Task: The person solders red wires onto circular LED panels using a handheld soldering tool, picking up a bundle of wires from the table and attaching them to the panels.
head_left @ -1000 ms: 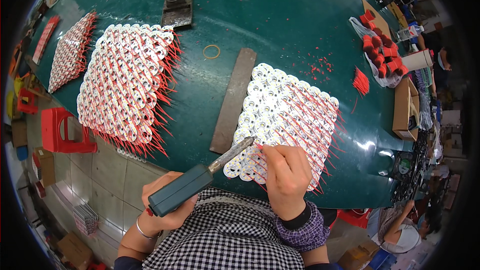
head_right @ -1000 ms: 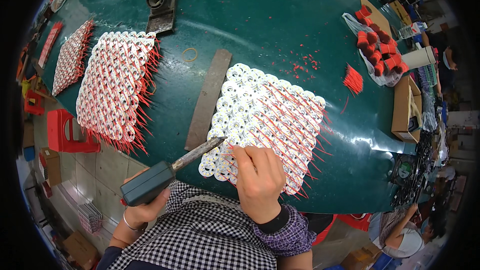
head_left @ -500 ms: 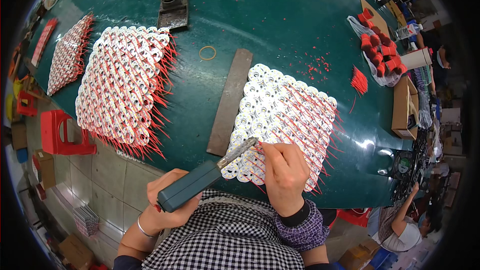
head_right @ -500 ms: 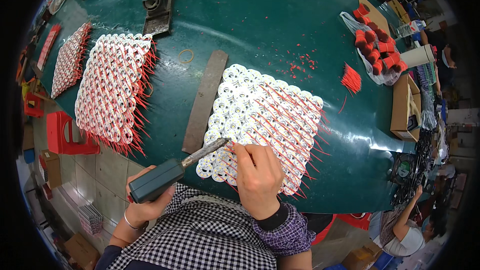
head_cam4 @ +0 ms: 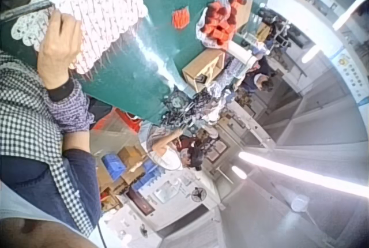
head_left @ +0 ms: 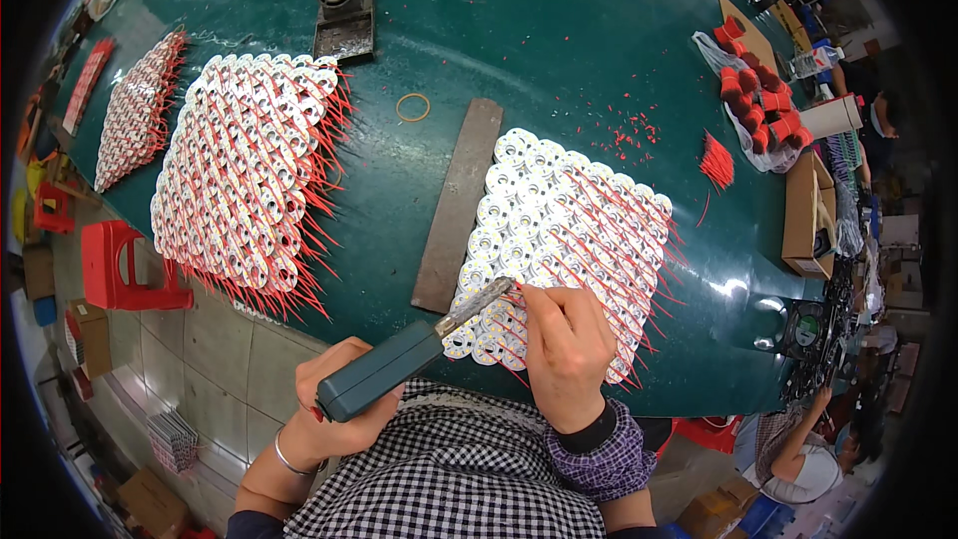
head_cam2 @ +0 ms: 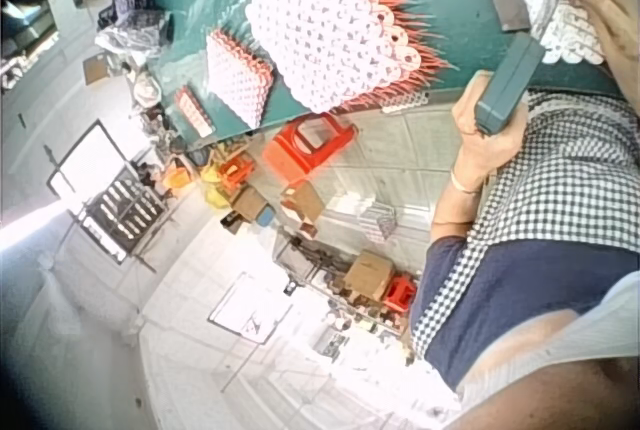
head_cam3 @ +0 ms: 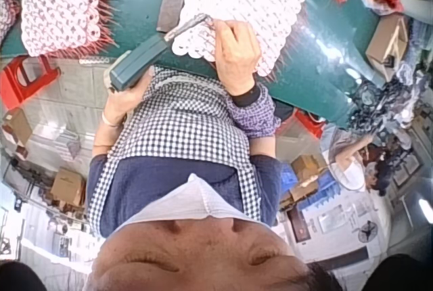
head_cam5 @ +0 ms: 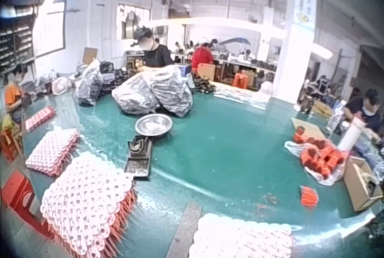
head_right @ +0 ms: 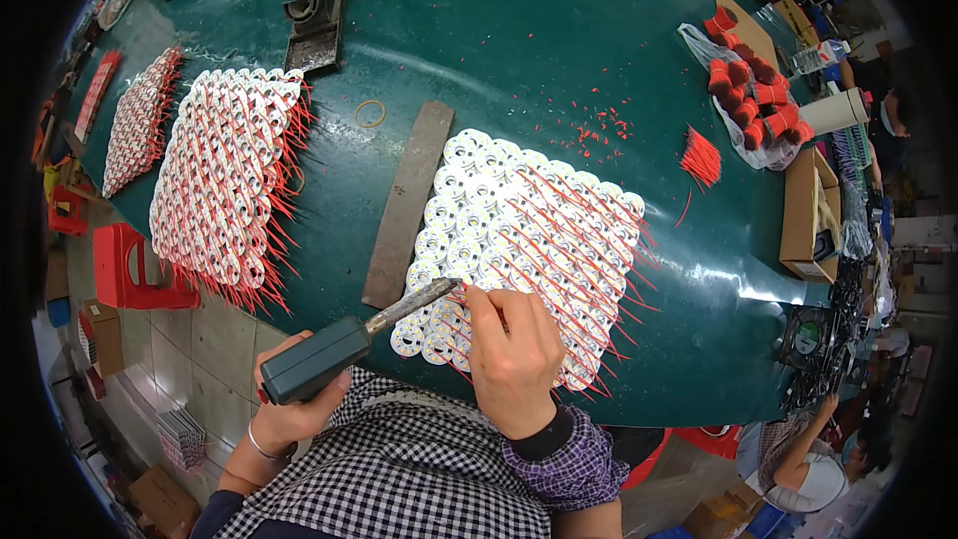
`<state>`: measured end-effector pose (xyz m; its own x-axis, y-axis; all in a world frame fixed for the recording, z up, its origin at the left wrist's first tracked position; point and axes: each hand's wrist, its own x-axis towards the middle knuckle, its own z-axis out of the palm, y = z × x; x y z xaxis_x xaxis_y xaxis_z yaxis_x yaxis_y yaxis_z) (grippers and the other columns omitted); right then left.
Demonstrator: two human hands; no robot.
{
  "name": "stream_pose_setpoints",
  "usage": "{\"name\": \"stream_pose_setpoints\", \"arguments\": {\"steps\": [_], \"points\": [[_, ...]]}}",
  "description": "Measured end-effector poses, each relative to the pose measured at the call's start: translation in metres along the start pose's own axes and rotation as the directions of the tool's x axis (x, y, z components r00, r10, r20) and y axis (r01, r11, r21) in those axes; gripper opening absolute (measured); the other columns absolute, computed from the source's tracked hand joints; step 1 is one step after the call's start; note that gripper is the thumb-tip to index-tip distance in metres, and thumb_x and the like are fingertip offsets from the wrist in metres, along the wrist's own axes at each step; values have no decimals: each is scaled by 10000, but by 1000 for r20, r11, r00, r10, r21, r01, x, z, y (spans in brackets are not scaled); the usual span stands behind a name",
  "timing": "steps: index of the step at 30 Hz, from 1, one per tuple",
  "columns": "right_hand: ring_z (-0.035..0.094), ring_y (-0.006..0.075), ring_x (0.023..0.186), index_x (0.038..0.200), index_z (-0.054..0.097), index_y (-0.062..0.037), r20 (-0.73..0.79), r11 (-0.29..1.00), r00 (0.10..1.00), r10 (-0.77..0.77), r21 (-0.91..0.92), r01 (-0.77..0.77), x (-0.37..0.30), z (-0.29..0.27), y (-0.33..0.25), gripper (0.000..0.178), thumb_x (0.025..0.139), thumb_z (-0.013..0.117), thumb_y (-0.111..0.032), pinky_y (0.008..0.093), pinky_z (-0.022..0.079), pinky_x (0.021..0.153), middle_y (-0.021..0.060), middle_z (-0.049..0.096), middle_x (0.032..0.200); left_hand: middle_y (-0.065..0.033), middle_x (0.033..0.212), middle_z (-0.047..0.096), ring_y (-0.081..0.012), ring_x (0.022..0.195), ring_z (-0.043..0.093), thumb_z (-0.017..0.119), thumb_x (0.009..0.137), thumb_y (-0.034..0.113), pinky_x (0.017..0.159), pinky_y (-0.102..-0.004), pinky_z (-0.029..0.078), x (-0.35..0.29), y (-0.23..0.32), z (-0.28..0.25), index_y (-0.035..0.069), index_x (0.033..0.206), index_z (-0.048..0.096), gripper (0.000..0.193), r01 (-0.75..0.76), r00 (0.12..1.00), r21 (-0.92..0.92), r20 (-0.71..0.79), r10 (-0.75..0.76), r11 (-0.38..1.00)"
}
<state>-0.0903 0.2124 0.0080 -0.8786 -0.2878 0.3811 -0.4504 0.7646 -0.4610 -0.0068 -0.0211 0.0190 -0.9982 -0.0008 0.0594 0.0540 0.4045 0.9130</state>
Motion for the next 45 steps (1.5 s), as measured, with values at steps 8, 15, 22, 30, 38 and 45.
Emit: {"name": "stream_pose_setpoints", "arguments": {"steps": [8, 15, 22, 30, 38, 45], "points": [[600, 236, 727, 990, 717, -10, -17, 999, 999, -36, -15, 35, 0, 2, 3, 210, 786, 739, 35, 354, 480, 601, 81, 612, 850, -121, 806, 676, -252, 668, 678, 777, 708, -20, 588, -319, 530, -2, -1, -2, -35, 862, 701, 173, -75, 995, 24, -57, 76, 997], [597, 222, 734, 1004, 725, -21, 24, 998, 998, -60, -2, 60, 12, -18, -8, 228, 780, 741, 21, 351, 473, 631, 73, 630, 870, -149, 901, 714, -257, 715, 706, 777, 718, -14, 635, -314, 559, -1, 0, -4, -34, 923, 711, 216, -61, 992, 25, -111, 63, 998], [599, 230, 737, 1019, 727, -21, 6, 998, 999, -49, 43, 49, 21, 1, 7, 263, 763, 732, 40, 358, 481, 624, 75, 616, 850, -156, 923, 716, -259, 750, 712, 770, 732, -28, 660, -315, 564, 5, -4, -3, -43, 941, 708, 219, 4, 996, -29, -84, -7, 1000], [618, 250, 749, 980, 729, -16, 11, 1000, 1000, -5, 30, 5, 24, 6, 6, 246, 762, 750, 95, 360, 494, 635, 89, 624, 816, -142, 903, 702, -271, 761, 704, 766, 724, -49, 690, -336, 565, 15, -2, -1, -46, 921, 705, 207, -22, 999, -19, -46, 21, 1000], [592, 229, 730, 1023, 718, -32, -3, 999, 999, -51, 3, 51, 22, 11, 11, 280, 756, 738, 52, 354, 479, 605, 74, 596, 836, -124, 830, 675, -266, 711, 682, 769, 711, -51, 649, -341, 544, 18, -3, -1, -36, 861, 695, 168, -35, 999, 22, -40, 36, 999], [594, 233, 741, 1013, 718, -21, -3, 999, 999, -52, 5, 52, 22, 11, 10, 271, 753, 732, 56, 356, 480, 611, 80, 600, 848, -117, 815, 665, -250, 674, 667, 770, 710, -46, 598, -322, 527, 14, -8, -1, -35, 873, 705, 176, -79, 994, 23, -73, 80, 997]]}}
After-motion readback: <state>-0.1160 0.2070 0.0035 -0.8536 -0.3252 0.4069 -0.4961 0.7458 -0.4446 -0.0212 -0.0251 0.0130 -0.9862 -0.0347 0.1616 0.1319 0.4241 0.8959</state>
